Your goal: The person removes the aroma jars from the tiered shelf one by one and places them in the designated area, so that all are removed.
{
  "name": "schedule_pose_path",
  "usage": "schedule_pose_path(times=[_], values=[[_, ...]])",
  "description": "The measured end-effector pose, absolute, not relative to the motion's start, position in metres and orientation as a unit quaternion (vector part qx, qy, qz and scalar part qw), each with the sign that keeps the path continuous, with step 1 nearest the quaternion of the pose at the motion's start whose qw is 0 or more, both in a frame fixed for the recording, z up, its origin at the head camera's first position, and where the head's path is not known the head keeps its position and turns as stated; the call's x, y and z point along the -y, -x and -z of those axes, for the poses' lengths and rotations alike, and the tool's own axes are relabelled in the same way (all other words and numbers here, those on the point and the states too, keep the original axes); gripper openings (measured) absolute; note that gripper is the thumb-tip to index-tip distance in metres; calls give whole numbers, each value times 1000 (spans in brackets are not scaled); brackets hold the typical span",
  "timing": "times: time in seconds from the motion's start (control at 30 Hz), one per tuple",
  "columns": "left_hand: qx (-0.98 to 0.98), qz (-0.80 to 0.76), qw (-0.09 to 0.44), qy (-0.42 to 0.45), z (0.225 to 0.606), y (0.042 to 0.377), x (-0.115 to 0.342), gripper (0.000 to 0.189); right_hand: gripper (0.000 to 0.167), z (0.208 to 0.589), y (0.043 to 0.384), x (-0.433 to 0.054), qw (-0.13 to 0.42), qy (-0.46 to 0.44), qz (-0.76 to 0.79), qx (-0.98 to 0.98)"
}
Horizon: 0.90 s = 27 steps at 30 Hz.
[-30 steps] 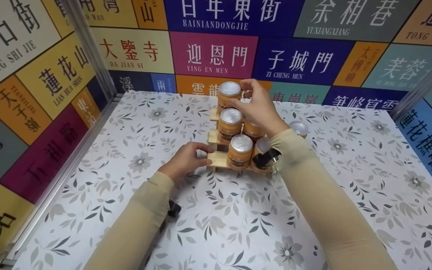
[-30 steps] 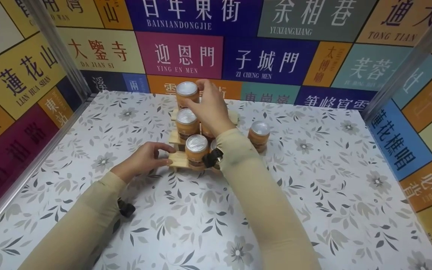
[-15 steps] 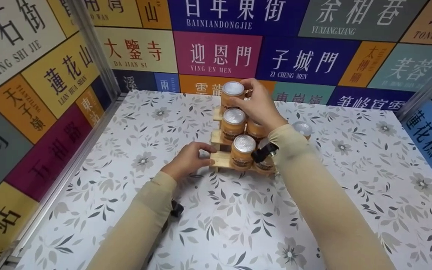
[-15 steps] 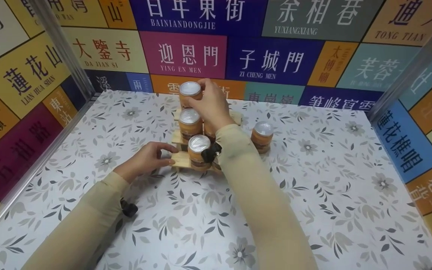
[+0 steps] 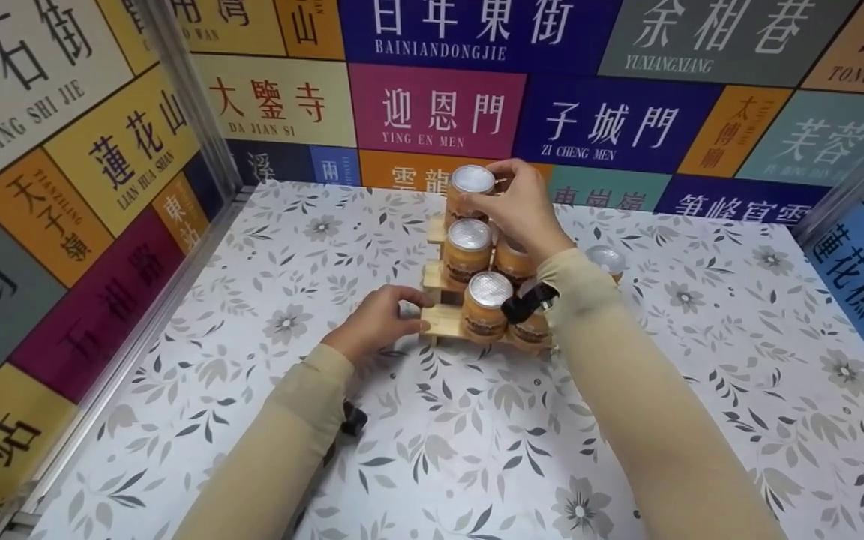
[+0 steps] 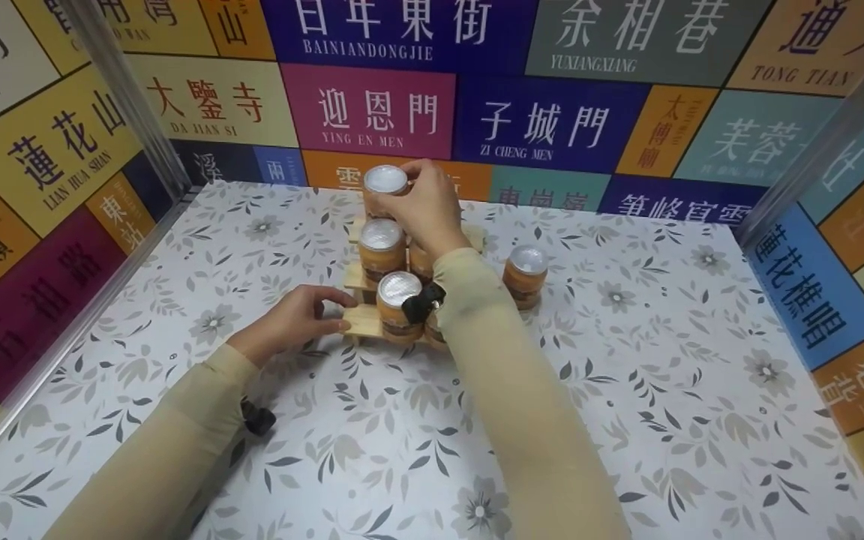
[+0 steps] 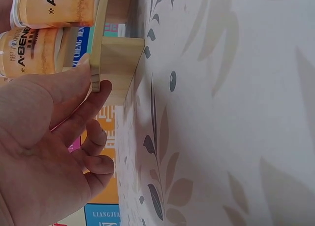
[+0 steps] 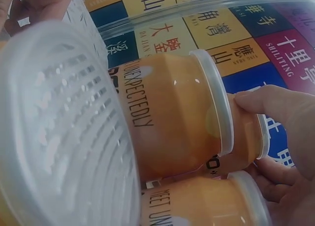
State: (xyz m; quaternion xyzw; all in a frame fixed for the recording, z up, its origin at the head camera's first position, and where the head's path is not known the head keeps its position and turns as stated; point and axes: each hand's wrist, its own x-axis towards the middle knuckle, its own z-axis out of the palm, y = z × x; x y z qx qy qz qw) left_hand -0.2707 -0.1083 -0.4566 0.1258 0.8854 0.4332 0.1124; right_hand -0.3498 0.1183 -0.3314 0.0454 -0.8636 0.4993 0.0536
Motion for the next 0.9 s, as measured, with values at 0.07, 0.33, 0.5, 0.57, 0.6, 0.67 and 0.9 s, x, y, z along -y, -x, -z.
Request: schedule_pose_path(times=[0.07,0.33,0.5,0.57,0.6,0.67,0.9], values=[[-887,-430,110,-130,457,271,108,33,60,333,349,-120,62,-46,-500,863],[-886,-430,103,-141,458,271,105,31,56,335,347,-128,93,-44,-498,861],[-886,-431,107,-134,459,271,104,31,54,333,346,-134,115,-36,-494,861],[-885,-433,108,-130,459,270,104,31,53,333,346,-137,121,-36,-499,857],[-885,-434,108,-128,459,270,104,31,53,333,346,-139,124,-37,-502,855],[-883,-439,109,-125,459,270,104,32,53,334,345,-143,130,-39,-511,849],[-881,-441,107,-132,457,272,109,32,51,333,345,-157,157,-22,-522,838]])
